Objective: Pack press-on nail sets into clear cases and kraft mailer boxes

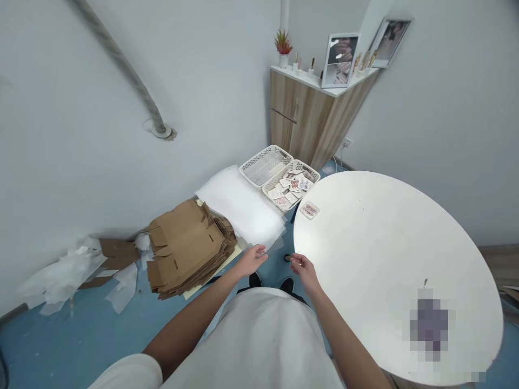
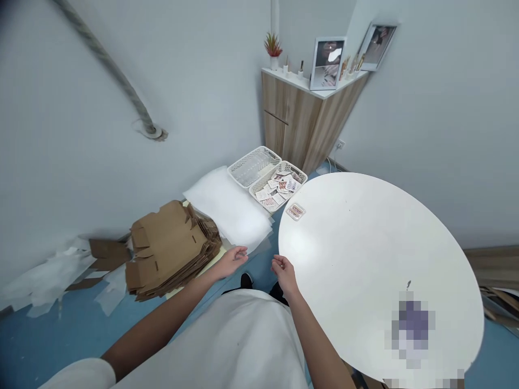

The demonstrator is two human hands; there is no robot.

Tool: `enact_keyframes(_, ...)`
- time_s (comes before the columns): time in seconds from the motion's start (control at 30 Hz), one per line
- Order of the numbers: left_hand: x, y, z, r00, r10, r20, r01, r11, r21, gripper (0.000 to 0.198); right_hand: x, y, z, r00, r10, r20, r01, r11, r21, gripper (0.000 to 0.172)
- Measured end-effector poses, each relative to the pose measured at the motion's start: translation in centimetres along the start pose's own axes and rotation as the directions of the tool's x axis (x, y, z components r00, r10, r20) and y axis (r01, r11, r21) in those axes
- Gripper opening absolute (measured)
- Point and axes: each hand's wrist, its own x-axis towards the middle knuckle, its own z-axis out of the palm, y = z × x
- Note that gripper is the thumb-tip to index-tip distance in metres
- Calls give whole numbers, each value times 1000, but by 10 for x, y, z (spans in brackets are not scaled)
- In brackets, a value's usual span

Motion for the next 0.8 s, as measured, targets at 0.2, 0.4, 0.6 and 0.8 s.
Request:
enact_keyframes(0.2, -4, -14, -46, 995, 49, -92, -54, 997, -53, 41, 21, -14, 54, 994, -86, 68, 92, 991, -95, 43)
enact_keyframes(0.4, 6, -24, -67, 990, 63, -128, -77, 991, -107, 44, 28, -16, 95, 980, -121, 158, 154, 964, -217, 41)
enact_keyframes(0.6, 23, -21, -72, 996, 6, -90, -21, 986, -164, 55, 42, -22, 109, 983, -113, 141, 154, 933, -325, 41)
enact_keyframes(0.8, 46, -3, -78, 995, -88, -51, 77, 977, -199, 64, 74, -34, 112, 986, -78, 145, 124, 930, -346, 53)
